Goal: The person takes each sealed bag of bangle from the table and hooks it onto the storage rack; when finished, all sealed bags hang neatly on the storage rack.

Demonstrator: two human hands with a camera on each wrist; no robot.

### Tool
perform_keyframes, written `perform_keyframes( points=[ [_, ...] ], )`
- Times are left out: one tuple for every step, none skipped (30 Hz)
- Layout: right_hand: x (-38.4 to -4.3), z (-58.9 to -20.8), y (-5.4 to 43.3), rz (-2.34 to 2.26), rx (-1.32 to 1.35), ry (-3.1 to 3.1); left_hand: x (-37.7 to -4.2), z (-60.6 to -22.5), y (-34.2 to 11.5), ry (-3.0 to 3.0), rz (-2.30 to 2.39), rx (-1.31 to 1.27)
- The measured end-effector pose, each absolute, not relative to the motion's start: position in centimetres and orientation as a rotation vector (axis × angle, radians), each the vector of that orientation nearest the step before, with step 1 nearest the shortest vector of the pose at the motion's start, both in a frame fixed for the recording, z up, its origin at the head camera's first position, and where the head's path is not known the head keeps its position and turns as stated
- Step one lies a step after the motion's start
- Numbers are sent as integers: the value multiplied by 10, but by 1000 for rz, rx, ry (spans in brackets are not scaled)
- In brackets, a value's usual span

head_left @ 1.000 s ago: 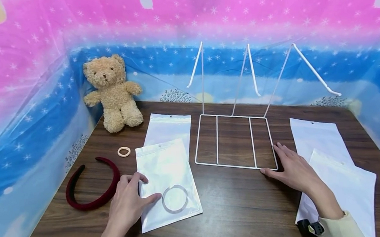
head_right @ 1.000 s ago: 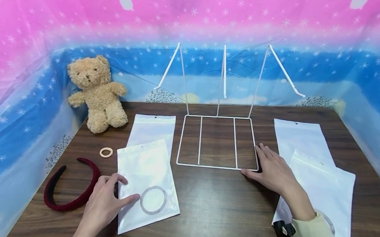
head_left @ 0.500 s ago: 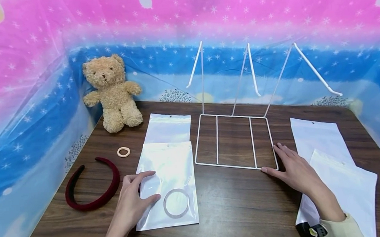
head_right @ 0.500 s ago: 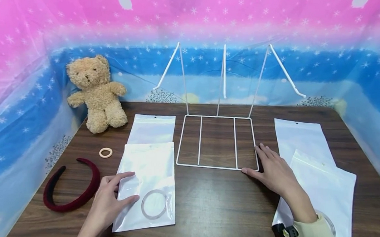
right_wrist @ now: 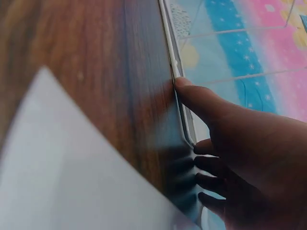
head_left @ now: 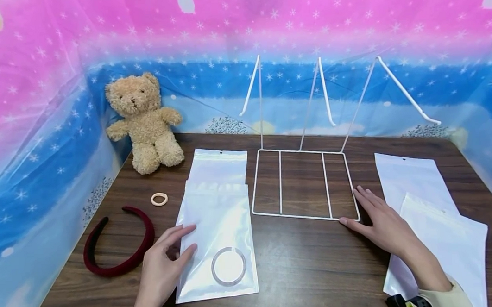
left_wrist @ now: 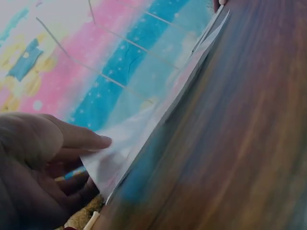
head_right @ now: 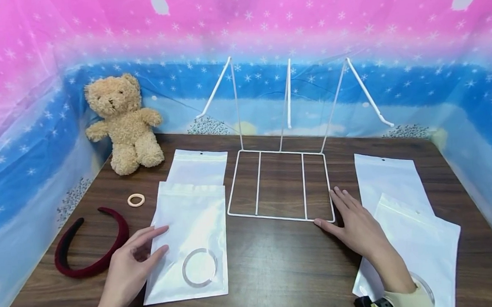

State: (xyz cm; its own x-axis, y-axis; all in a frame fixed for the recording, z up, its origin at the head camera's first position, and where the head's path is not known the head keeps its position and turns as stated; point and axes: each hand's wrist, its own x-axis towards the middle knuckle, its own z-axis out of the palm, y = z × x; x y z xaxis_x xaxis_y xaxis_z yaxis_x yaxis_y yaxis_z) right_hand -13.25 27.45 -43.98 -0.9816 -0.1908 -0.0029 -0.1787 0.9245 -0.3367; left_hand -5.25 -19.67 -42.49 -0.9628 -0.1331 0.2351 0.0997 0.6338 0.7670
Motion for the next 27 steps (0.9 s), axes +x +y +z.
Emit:
perform_keyframes(
  points=[
    [-132, -441, 275, -540, -293, 3045, -52, -425, -197, -2554, -1263, 7],
    [-132, -442, 276, -554, -293, 3043, -52, -425, -198, -2527, -1283, -11],
    [-132, -443, 277, -569, -291, 3041, -51, -424, -199, -2504, -1299, -29],
    [-133, -444, 278, -589, -292, 3039, -51, -424, -199, -2488, -1312, -46],
    [-133, -445, 279, -606, -293, 3037, -51, -423, -199, -2475, -1325, -60],
    [-133, -446, 280, -621, -294, 3035, -51, -423, -199, -2464, -1335, -70],
    [-133, -448, 281, -637, -296, 3033, -51, -423, -199, -2450, -1356, -78],
    [-133, -449, 281, -652, -299, 3033, -51, -422, -199, -2434, -1380, -80],
    [-133, -450, 282, -666, -304, 3033, -51, -422, -198, -2414, -1412, -81],
    [-133, -451, 282, -677, -308, 3033, -51, -422, -198, -2390, -1453, -79],
    [-133, -451, 283, -684, -313, 3035, -51, -421, -197, -2366, -1494, -75],
    [-132, -452, 283, -691, -316, 3036, -52, -420, -196, -2339, -1534, -73],
    [-132, -453, 284, -697, -319, 3037, -52, -420, -196, -2315, -1566, -72],
    [-132, -453, 284, -703, -322, 3039, -53, -419, -195, -2296, -1586, -76],
    [-132, -454, 284, -708, -326, 3041, -53, -418, -195, -2283, -1598, -83],
    [-133, -454, 284, -711, -329, 3043, -54, -416, -195, -2276, -1602, -92],
    [-133, -454, 284, -715, -333, 3047, -54, -415, -194, -2271, -1601, -102],
    [-132, -454, 284, -719, -336, 3048, -55, -414, -194, -2268, -1602, -114],
    [-132, -454, 283, -722, -339, 3049, -55, -412, -193, -2263, -1610, -126],
    [-132, -454, 283, -724, -341, 3050, -55, -410, -192, -2256, -1621, -137],
    [-132, -454, 283, -725, -341, 3050, -55, -408, -191, -2247, -1637, -143],
    [-132, -454, 283, -726, -341, 3050, -55, -405, -189, -2241, -1650, -150],
    [-132, -454, 283, -728, -339, 3050, -55, -403, -186, -2230, -1667, -160],
    [-132, -454, 283, -730, -337, 3050, -56, -399, -184, -2217, -1682, -172],
    [-132, -454, 283, -730, -335, 3050, -57, -395, -181, -2203, -1692, -193],
    [-132, -454, 284, -731, -333, 3051, -58, -391, -177, -2191, -1700, -210],
    [-132, -454, 284, -731, -330, 3053, -59, -386, -174, -2175, -1708, -236]
  ],
)
